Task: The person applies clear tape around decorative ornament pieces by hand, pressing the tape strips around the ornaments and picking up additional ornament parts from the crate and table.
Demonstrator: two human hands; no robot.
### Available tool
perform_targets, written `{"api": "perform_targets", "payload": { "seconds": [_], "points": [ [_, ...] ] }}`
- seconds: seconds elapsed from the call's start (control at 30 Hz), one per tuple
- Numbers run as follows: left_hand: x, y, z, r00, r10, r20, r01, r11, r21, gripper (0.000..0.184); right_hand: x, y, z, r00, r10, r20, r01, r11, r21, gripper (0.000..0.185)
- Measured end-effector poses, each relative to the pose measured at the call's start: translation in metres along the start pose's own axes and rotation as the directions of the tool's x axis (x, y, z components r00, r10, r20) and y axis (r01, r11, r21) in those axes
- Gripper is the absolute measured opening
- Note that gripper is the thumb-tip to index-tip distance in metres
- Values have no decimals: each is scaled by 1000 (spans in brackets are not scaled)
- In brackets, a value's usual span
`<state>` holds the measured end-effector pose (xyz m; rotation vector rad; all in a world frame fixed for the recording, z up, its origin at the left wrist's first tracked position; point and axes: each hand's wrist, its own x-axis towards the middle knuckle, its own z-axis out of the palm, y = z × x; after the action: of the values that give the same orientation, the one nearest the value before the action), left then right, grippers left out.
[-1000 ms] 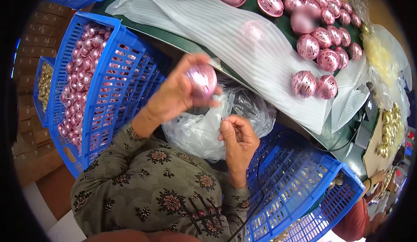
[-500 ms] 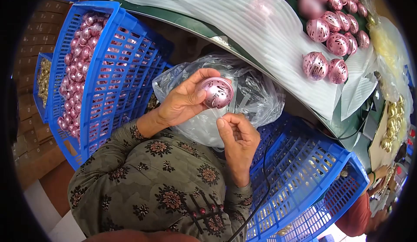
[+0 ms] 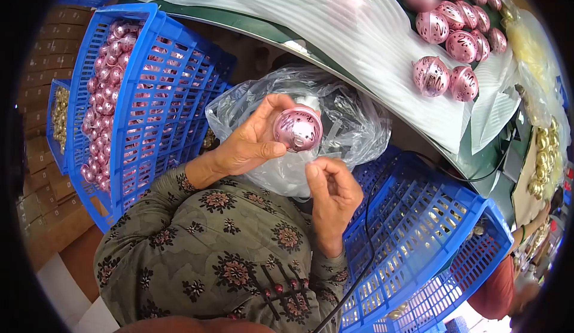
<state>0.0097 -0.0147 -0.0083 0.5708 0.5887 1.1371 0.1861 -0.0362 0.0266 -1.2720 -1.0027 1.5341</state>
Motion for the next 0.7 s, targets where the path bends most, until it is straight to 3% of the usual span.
{"api": "perform_targets", "payload": {
  "seconds": [0.37,0.7],
  "points": [
    [2,-10,2,999,-16,38,15,999,31,73,-3,4,0,999,36,4,-36,999,-29,6],
    [-1,-12,4,998,32,57,-38,995,90,66,-1,7,3,998,-53,-17,51,995,-86,6]
  ]
}}
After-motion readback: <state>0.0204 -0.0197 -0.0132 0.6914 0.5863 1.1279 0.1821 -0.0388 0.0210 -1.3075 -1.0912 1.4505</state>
